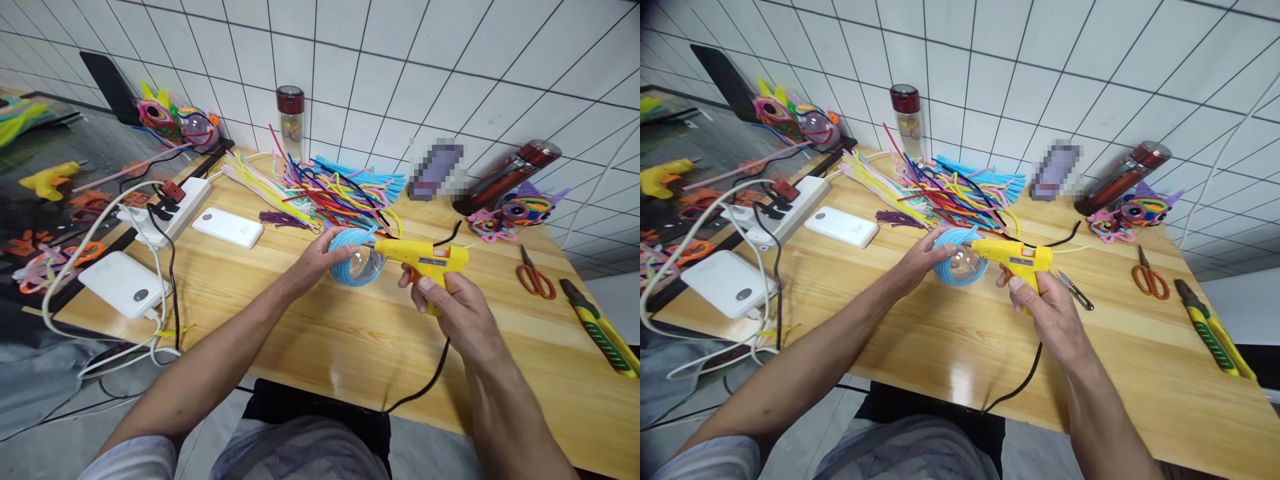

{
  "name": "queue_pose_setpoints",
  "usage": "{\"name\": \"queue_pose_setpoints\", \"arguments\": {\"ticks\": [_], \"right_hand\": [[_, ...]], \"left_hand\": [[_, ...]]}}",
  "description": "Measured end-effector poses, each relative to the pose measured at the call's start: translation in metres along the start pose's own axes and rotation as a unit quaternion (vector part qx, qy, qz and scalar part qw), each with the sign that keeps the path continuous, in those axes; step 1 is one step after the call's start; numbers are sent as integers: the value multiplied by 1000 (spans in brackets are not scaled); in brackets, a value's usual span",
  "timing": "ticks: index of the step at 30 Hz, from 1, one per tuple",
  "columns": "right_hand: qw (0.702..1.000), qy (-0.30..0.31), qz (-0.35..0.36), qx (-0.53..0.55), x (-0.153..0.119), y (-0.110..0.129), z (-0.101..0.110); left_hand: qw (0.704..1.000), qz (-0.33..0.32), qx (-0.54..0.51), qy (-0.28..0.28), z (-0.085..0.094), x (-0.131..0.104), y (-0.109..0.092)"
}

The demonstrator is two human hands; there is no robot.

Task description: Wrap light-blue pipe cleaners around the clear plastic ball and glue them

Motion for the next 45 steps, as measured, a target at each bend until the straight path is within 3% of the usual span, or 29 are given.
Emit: {"name": "queue_pose_setpoints", "arguments": {"ticks": [45], "right_hand": [[999, 19, -3, 32, 1, -3, -3]], "left_hand": [[1000, -10, -4, -10, 0, 0, -4]]}}
Point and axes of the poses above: each hand's wrist, its own x-axis towards the middle knuckle, its own z-axis out of the back of the hand, y = z × x, the point moved 10 cm from there along x, towards the middle knuckle, and after that the axes turned 15 degrees about -z, right-handed, at the moved point
